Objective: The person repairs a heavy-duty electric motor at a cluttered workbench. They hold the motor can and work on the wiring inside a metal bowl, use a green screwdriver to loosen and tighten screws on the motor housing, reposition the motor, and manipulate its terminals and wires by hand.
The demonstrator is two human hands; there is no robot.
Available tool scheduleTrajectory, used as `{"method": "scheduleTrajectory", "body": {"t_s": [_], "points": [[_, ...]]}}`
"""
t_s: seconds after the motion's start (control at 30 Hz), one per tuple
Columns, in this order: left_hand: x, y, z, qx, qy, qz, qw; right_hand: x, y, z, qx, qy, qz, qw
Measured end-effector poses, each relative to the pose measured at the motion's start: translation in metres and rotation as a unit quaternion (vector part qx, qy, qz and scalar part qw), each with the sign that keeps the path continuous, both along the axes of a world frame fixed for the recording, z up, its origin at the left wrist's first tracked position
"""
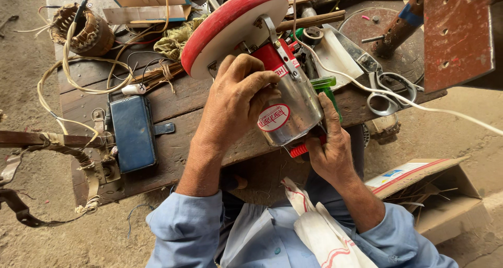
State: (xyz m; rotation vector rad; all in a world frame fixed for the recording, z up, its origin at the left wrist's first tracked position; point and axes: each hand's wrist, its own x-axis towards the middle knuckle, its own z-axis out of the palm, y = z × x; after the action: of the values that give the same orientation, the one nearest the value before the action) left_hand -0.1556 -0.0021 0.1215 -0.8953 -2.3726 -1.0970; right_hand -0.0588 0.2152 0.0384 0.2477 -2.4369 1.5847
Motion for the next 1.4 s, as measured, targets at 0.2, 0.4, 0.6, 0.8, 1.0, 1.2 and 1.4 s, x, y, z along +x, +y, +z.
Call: {"method": "scheduleTrajectory", "body": {"t_s": [0.2, 0.4, 0.6, 0.8, 1.0, 1.2, 1.4], "points": [[-0.007, -0.001, 0.006, -0.025, -0.058, 0.008, 0.998, 0.000, 0.004, 0.004, 0.019, 0.000, 0.010, 1.000], [-0.011, -0.006, 0.016, -0.080, -0.011, -0.005, 0.997, -0.011, 0.038, 0.017, 0.028, 0.010, 0.044, 0.999], [-0.016, -0.007, 0.017, -0.080, 0.057, -0.012, 0.995, -0.041, 0.055, 0.019, 0.230, 0.140, -0.055, 0.961], [-0.028, -0.007, 0.006, 0.020, -0.153, -0.092, 0.984, -0.076, 0.050, 0.014, 0.366, 0.146, 0.003, 0.919], [-0.031, -0.009, 0.003, 0.031, -0.192, -0.105, 0.975, -0.050, 0.046, 0.043, 0.318, 0.133, -0.093, 0.934], [-0.029, -0.002, 0.003, 0.040, -0.215, -0.101, 0.971, 0.011, 0.027, 0.068, 0.201, 0.154, -0.139, 0.957], [-0.025, 0.002, 0.003, 0.039, -0.193, -0.087, 0.977, 0.027, 0.020, 0.077, 0.110, 0.123, -0.108, 0.980]]}}
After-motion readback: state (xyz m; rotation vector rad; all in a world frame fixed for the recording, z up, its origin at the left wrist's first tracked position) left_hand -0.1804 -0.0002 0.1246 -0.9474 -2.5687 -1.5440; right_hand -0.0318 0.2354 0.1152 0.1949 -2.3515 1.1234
